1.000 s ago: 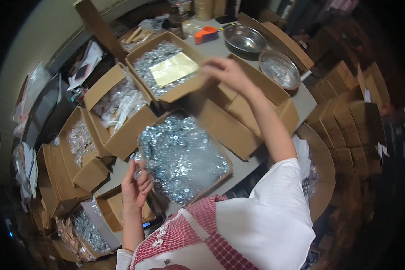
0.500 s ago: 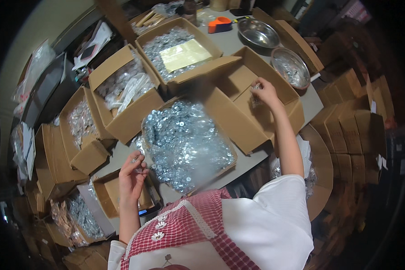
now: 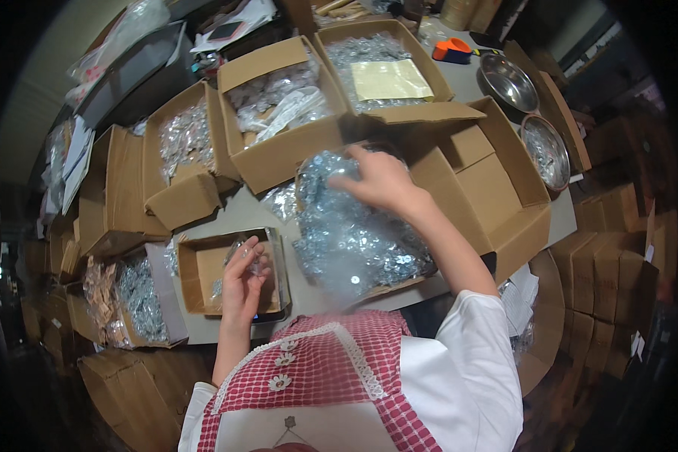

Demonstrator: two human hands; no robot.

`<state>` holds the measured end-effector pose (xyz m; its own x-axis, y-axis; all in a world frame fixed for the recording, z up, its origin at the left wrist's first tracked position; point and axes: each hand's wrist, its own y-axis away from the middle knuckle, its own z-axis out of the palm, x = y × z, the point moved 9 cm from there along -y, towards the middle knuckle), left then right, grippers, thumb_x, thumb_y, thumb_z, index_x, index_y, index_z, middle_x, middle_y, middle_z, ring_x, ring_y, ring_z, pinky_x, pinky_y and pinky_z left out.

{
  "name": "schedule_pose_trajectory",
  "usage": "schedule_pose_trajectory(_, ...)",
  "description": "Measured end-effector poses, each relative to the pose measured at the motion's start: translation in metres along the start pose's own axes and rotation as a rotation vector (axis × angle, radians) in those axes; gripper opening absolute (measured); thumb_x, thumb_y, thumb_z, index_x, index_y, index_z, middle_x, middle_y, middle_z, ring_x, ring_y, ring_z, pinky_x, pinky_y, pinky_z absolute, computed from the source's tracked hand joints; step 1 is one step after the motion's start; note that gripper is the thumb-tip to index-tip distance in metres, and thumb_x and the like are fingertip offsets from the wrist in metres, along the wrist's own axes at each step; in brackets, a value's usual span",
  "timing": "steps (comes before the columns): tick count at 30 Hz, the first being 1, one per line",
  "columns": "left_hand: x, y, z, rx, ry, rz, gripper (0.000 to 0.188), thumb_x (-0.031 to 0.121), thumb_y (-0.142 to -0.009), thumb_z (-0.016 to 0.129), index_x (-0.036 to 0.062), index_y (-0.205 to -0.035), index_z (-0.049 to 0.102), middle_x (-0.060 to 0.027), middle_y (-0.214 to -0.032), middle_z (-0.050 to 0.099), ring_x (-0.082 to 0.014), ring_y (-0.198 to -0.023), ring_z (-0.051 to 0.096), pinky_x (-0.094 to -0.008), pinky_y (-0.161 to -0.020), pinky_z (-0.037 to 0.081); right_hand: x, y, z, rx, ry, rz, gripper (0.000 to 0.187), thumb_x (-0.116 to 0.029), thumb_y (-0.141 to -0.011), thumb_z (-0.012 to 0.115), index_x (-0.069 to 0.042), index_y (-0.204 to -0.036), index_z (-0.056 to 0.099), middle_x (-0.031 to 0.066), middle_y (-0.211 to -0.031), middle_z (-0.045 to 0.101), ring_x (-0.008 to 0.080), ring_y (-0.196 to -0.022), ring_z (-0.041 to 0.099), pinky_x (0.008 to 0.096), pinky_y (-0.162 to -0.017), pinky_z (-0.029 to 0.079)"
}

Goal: The person sorts small hardware items from multiple cardboard boxes, places them into plastic bags, and transfers them into larger containers. They also handle a metal sieve filled with small metallic parts and move it toward a machine.

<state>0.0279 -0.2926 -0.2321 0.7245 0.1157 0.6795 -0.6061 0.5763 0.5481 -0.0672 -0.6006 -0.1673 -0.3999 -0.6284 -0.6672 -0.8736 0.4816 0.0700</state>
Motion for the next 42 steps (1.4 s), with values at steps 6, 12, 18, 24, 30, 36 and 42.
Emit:
schedule_pose_trajectory(6,0.035,0.031,-0.023,0.031,-0.376,0.265,0.039,0.016,-0.096,0.062,0.0016,-0.131,0.054,-0.0080,-0.118,0.063,-0.0145,-0.106,0.060,-0.0287,-0.089,0.048,-0.012,-0.021,0.021,0.231,0.235,-0.070,0.037,-0.035,-0.081,0.062,-0.003,-0.098,0.069,0.0233,-0.088,0.070,0.0435,-0.081,0.066,0.0520,-0.074,0.053)
schedule_pose_trajectory(12,0.051,0.051,-0.074,-0.034,-0.383,0.294,0.040,0.012,-0.092,0.064,-0.0013,-0.129,0.057,-0.0137,-0.128,0.062,-0.0213,-0.122,0.056,-0.0328,-0.104,0.041,-0.006,0.008,0.016,0.182,-0.783,0.020,0.018,-0.010,-0.084,0.060,0.003,-0.087,0.072,0.0011,-0.078,0.066,0.0069,-0.068,0.056,0.0241,-0.064,0.044)
schedule_pose_trajectory(18,0.077,0.065,-0.121,-0.049,-0.470,0.375,0.030,0.007,-0.092,0.061,-0.0026,-0.120,0.063,-0.0105,-0.119,0.067,-0.0184,-0.115,0.060,-0.0306,-0.102,0.043,-0.095,0.050,0.084,-0.040,-1.003,0.235,0.021,-0.021,-0.090,0.065,-0.001,-0.089,0.071,-0.0034,-0.076,0.061,0.0056,-0.063,0.050,0.0230,-0.058,0.038)
schedule_pose_trajectory(24,0.121,0.084,-0.186,0.032,-0.531,0.533,0.021,0.004,-0.093,0.058,-0.0031,-0.111,0.066,-0.0089,-0.110,0.069,-0.0187,-0.107,0.064,-0.0312,-0.096,0.048,-0.199,0.034,0.182,-0.102,-0.261,-0.211,0.025,-0.021,-0.090,0.068,0.002,-0.080,0.065,0.0007,-0.062,0.056,0.0062,-0.059,0.049,0.0271,-0.054,0.040)
schedule_pose_trajectory(30,0.204,0.097,-0.268,0.391,-1.083,0.724,0.025,0.013,-0.091,0.067,0.0040,-0.115,0.068,-0.0083,-0.117,0.066,-0.0192,-0.109,0.060,-0.0335,-0.099,0.043,-0.220,0.040,0.246,-0.175,-0.317,-0.194,0.018,-0.018,-0.085,0.070,-0.001,-0.090,0.069,0.0088,-0.068,0.062,0.0135,-0.059,0.055,0.0305,-0.058,0.045)
schedule_pose_trajectory(36,0.207,0.069,-0.331,0.522,-1.944,0.522,0.042,0.032,-0.078,0.077,0.0084,-0.113,0.073,-0.0187,-0.140,0.050,-0.0392,-0.135,0.039,-0.0508,-0.113,0.030,-0.219,0.031,0.219,0.079,-0.270,-0.308,0.020,-0.016,-0.088,0.067,-0.003,-0.102,0.071,0.0110,-0.092,0.070,0.0163,-0.071,0.065,0.0286,-0.066,0.050)
schedule_pose_trajectory(42,0.224,0.058,-0.344,0.464,-1.741,0.741,0.024,0.027,-0.084,0.071,0.0077,-0.094,0.079,-0.0188,-0.095,0.072,-0.0306,-0.095,0.068,-0.0432,-0.096,0.047,-0.187,0.036,0.230,-0.044,-0.558,-0.016,0.017,-0.008,-0.091,0.065,0.002,-0.103,0.070,0.0065,-0.092,0.070,0.0130,-0.084,0.067,0.0274,-0.076,0.053)
